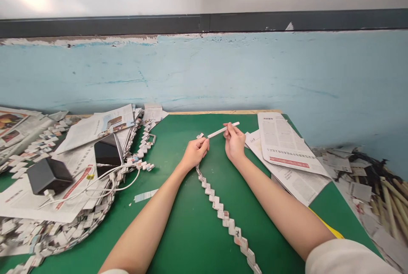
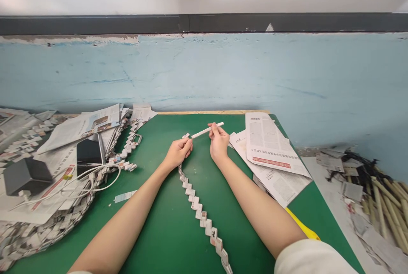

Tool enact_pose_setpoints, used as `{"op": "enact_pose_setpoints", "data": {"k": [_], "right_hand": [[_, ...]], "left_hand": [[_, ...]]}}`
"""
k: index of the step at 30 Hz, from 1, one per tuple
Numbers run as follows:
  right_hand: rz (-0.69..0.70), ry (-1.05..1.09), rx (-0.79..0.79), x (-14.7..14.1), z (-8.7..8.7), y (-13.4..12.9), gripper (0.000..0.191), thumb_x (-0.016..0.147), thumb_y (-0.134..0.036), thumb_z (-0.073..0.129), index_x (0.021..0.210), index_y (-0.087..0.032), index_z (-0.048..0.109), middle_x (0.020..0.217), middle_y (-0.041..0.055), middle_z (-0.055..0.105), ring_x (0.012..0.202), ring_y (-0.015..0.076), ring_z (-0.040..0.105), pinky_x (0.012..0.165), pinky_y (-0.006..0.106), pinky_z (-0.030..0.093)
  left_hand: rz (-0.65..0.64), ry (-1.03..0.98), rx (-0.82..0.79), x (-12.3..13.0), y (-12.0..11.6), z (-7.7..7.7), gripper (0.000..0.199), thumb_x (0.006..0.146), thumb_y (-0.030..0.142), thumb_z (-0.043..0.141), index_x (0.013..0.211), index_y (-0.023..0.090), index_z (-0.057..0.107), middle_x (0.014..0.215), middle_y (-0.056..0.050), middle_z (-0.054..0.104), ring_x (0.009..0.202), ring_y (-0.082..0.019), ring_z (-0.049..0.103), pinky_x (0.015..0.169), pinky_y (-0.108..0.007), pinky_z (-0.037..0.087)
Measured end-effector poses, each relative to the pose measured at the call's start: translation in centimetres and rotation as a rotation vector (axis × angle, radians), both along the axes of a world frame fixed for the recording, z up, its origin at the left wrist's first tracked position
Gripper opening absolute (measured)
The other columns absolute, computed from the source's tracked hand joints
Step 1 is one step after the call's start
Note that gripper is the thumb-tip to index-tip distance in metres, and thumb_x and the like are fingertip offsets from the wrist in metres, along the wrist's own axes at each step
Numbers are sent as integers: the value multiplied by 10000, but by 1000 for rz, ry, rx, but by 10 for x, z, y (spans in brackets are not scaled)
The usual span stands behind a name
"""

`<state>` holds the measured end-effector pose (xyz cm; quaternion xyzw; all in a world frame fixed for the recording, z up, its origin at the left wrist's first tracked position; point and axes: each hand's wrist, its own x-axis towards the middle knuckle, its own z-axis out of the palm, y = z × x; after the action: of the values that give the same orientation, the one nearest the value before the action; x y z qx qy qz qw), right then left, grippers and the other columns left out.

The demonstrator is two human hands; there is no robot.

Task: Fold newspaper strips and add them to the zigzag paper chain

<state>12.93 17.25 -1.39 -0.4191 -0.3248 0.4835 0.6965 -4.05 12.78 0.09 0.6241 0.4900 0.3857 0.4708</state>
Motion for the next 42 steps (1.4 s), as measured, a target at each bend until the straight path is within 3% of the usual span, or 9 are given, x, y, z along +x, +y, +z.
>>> {"op": "enact_pose_setpoints", "data": {"k": [2,7,12,19,22,26,34,42], "right_hand": [[-1,15,-1,2,2,2,426,810,-600,804,725,-200,686,627,-13,502,556,114,369,544,320,325],[189,26,0,2,5,-3,381,826,-558,824,834,-181,771,580,-29,466,535,102,366,525,299,318],[190,83,-5,1,3,-4,350,814,-524,842,814,-179,784,552,-39,461,517,93,344,526,290,324],[308,-90,47,-3,3,-9,347,875,-527,779,830,-184,816,556,-11,517,537,113,372,539,298,311],[292,-96,41,-3,3,-10,347,871,-526,781,829,-184,818,557,-11,516,540,114,367,533,296,290],[277,-72,29,-2,3,-8,355,858,-531,792,832,-178,816,554,-15,504,534,107,352,522,293,268],[234,-53,6,-4,6,-9,345,827,-520,819,827,-175,811,570,-23,474,540,105,354,523,295,265],[96,50,7,-1,3,-3,351,820,-528,829,867,-182,796,590,-39,438,546,100,345,526,286,301]], "left_hand": [[19,-23,-3,-1,1,-1,473,1008,525,496,666,199,526,460,46,474,441,-103,372,529,-263,333],[82,-111,38,-1,3,-6,496,1018,521,504,636,205,480,504,29,501,519,-115,470,613,-263,409],[173,-305,17,1,5,-7,408,998,591,530,825,222,507,612,43,542,534,-119,528,568,-252,428],[34,-81,25,0,3,-4,379,938,555,613,890,185,677,713,-3,631,620,-129,539,629,-261,445],[20,-19,10,0,3,-3,348,922,526,635,928,184,701,730,-6,654,636,-139,538,638,-265,435],[1,49,29,-1,3,-2,375,953,511,592,812,181,699,695,-5,645,653,-142,536,652,-264,408],[-19,39,20,-1,4,1,410,962,522,572,765,183,692,656,-1,635,647,-149,549,662,-266,408],[-19,81,30,-2,3,-1,420,970,529,563,774,187,708,656,2,647,646,-150,554,657,-272,413]]}}
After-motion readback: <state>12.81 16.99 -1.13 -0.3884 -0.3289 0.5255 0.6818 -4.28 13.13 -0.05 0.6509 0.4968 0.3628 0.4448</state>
